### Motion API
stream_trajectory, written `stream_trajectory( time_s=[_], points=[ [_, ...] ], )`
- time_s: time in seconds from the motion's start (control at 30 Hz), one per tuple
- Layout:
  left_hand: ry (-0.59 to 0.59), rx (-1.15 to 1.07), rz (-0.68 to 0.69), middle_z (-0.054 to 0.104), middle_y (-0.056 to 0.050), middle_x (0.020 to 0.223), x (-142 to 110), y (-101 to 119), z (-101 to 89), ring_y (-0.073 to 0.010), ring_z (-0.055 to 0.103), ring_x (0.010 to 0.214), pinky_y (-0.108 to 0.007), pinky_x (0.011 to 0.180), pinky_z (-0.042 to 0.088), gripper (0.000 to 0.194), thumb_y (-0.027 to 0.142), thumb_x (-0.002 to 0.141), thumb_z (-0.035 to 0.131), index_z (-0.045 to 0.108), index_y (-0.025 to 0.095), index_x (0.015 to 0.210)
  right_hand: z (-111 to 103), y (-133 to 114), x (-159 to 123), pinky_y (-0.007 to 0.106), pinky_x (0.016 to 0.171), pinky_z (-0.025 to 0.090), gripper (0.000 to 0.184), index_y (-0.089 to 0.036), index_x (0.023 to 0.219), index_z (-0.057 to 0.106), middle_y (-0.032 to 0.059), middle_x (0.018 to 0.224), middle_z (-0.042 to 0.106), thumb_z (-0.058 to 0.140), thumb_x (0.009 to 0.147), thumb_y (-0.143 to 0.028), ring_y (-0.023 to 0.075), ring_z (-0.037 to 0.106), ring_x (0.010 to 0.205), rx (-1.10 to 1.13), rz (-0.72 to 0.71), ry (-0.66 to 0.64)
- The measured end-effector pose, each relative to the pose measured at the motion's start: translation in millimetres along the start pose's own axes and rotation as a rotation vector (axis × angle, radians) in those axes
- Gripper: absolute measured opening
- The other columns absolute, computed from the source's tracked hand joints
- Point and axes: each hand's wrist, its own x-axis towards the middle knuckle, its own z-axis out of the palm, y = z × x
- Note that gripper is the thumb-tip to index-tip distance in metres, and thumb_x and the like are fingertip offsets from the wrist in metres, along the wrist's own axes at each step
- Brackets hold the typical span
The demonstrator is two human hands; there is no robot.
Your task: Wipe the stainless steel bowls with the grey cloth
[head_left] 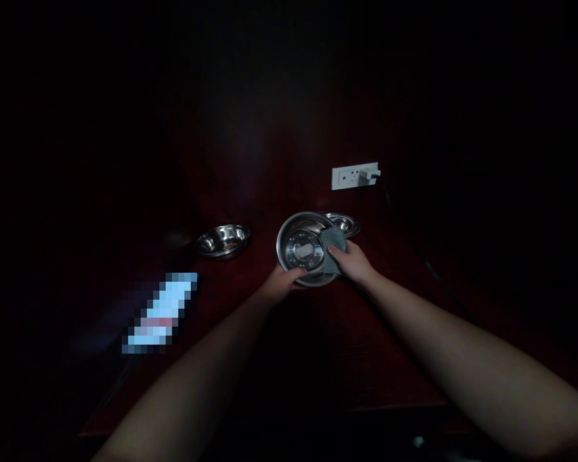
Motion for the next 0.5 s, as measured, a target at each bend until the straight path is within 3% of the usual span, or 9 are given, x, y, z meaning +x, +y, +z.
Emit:
stream_trajectory(
  time_s=[0.2,0.5],
  points=[
    [0.014,0.000,-0.005,0.068,-0.012,0.105,-2.7,2.9,1.4,-0.0235,0.067,0.084,-0.037,0.072,0.054,0.057,0.015,0.063,0.068,0.051,0.015,0.118,0.4,-1.0,-0.2,0.035,0.078,0.050,0.033,-0.015,0.096,0.062,0.0094,0.097,0.070,0.056,0.073,-0.037,0.0221,0.066,0.086,0.009,-0.012,0.002],
    [-0.007,-0.017,-0.001,0.065,-0.013,0.111,-5.5,6.1,2.7,-0.0236,0.066,0.086,-0.034,0.069,0.055,0.067,0.015,0.063,0.069,0.045,0.017,0.125,1.0,4.6,1.6,0.034,0.075,0.050,0.035,-0.015,0.095,0.062,0.0068,0.089,0.070,0.054,0.075,-0.043,0.0207,0.065,0.079,0.046,-0.032,0.017]
  ],
)
